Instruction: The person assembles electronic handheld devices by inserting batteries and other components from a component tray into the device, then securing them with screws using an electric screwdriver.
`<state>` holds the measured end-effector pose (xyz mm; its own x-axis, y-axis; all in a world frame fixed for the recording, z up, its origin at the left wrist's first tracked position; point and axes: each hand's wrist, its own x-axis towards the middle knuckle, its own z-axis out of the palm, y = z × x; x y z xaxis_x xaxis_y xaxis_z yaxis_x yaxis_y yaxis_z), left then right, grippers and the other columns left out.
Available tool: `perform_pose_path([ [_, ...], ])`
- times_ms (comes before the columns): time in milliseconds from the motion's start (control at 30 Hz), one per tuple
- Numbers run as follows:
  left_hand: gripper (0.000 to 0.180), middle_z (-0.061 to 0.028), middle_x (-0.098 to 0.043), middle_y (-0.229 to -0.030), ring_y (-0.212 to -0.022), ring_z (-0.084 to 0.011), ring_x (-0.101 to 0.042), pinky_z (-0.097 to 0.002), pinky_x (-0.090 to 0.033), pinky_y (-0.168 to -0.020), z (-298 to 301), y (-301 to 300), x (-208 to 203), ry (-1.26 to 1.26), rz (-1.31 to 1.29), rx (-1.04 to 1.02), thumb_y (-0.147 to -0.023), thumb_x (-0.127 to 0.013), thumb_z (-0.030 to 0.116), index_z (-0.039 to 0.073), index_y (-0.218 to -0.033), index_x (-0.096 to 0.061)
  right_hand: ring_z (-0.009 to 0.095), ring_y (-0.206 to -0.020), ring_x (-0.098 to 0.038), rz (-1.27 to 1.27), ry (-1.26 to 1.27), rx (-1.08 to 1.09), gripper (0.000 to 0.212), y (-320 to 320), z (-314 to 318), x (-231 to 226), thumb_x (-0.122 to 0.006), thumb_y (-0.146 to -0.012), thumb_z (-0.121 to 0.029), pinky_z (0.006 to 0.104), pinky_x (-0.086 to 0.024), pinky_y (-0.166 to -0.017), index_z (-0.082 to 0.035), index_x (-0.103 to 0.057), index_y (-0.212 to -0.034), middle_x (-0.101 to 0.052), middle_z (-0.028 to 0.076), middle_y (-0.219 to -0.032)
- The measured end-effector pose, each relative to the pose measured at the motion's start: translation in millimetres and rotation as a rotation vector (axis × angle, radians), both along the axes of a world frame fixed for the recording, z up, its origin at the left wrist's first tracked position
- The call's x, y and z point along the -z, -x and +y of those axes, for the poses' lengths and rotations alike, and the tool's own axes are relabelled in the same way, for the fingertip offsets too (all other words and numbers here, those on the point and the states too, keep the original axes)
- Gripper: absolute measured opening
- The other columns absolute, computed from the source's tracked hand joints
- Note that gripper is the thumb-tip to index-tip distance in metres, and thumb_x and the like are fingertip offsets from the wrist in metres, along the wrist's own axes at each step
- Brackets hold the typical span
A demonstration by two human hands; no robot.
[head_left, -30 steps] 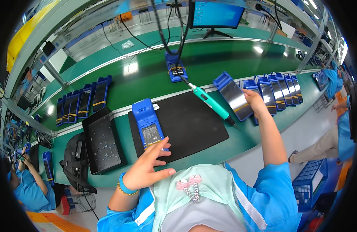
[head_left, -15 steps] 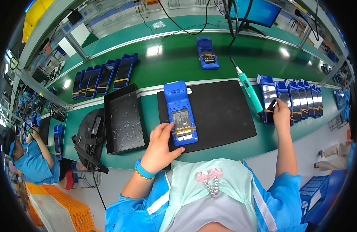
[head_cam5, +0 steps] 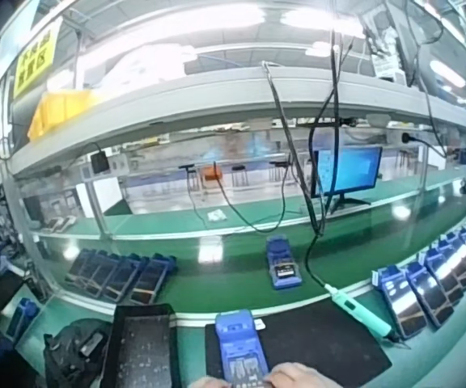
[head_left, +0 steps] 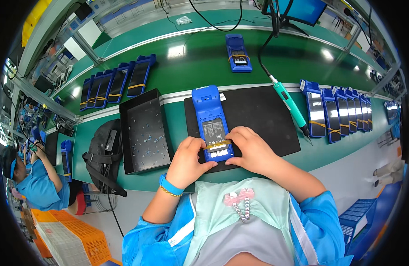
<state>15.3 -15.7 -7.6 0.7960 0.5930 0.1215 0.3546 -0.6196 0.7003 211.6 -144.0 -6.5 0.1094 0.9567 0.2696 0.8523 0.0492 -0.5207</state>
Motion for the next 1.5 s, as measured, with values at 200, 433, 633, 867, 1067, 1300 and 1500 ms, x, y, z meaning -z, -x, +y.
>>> perform_pose_path([
  [200,0.043,-0.0082,-0.056,-0.095,-0.082,-0.0221,-0.057,-0.0317,-0.052,-0.066,9,2,3,-0.101,-0.061,0.120,-0.065,-0.091,0.013,0.003,-0.094,-0.061,0.033,-0.102,-0.059,0.177,0.141,-0.020,0.047,5,12,-4,-0.092,-0.060,-0.012,0.0422,-0.052,-0.084,-0.004,-0.062,-0.095,-0.054,0.010,-0.104],
  [433,0.035,-0.0096,-0.055,-0.095,-0.090,-0.0296,-0.054,-0.0383,-0.051,-0.078,11,8,8,-0.161,-0.021,0.210,-0.068,-0.089,0.012,0.004,-0.085,-0.060,0.032,-0.098,-0.058,0.157,0.108,-0.150,0.032,6,12,5,-0.087,-0.064,-0.010,0.0425,-0.051,-0.080,-0.003,-0.060,-0.080,-0.056,0.010,-0.097],
  [633,0.033,-0.0098,-0.057,-0.098,-0.094,-0.0312,-0.057,-0.0403,-0.050,-0.082,-1,4,1,-0.210,-0.165,0.112,-0.069,-0.087,0.011,0.005,-0.092,-0.064,0.031,-0.089,-0.059,0.079,-0.012,-0.102,0.028,16,5,18,-0.084,-0.068,-0.012,0.0415,-0.052,-0.076,-0.004,-0.060,-0.080,-0.059,0.008,-0.087],
  [867,0.033,-0.0101,-0.057,-0.099,-0.095,-0.0312,-0.057,-0.0397,-0.050,-0.081,-2,-1,-4,-0.281,-0.130,0.162,-0.068,-0.086,0.010,0.006,-0.093,-0.064,0.027,-0.070,-0.058,-0.107,-0.190,0.035,0.037,23,-1,19,-0.089,-0.061,-0.022,0.0393,-0.048,-0.058,-0.007,-0.055,-0.068,-0.056,0.007,-0.071],
  [1067,0.029,-0.0082,-0.057,-0.093,-0.092,-0.0302,-0.057,-0.0393,-0.051,-0.076,-1,-9,-12,-0.373,-0.091,0.201,-0.065,-0.087,0.012,0.006,-0.079,-0.062,0.026,-0.058,-0.057,-0.210,-0.310,0.212,0.039,22,-10,23,-0.089,-0.061,-0.028,0.0385,-0.046,-0.049,-0.009,-0.055,-0.061,-0.052,0.006,-0.060],
  [1300,0.023,-0.0026,-0.059,-0.082,-0.082,-0.0250,-0.059,-0.0385,-0.049,-0.069,-21,-18,6,-0.738,-0.456,0.104,-0.064,-0.082,0.008,0.008,-0.071,-0.060,0.025,-0.068,-0.060,-0.085,-0.481,-0.077,0.019,24,-19,10,-0.078,-0.072,-0.011,0.0350,-0.048,-0.054,-0.007,-0.060,-0.072,-0.055,0.006,-0.071],
  [1500,0.021,-0.0047,-0.057,-0.085,-0.081,-0.0275,-0.058,-0.0399,-0.046,-0.071,-32,-18,4,-0.651,-0.470,0.228,-0.065,-0.078,-0.002,0.007,-0.071,-0.060,0.023,-0.068,-0.060,0.067,-0.508,-0.358,0.016,29,-25,3,-0.076,-0.075,-0.003,0.0332,-0.051,-0.059,-0.004,-0.060,-0.079,-0.059,0.007,-0.081],
])
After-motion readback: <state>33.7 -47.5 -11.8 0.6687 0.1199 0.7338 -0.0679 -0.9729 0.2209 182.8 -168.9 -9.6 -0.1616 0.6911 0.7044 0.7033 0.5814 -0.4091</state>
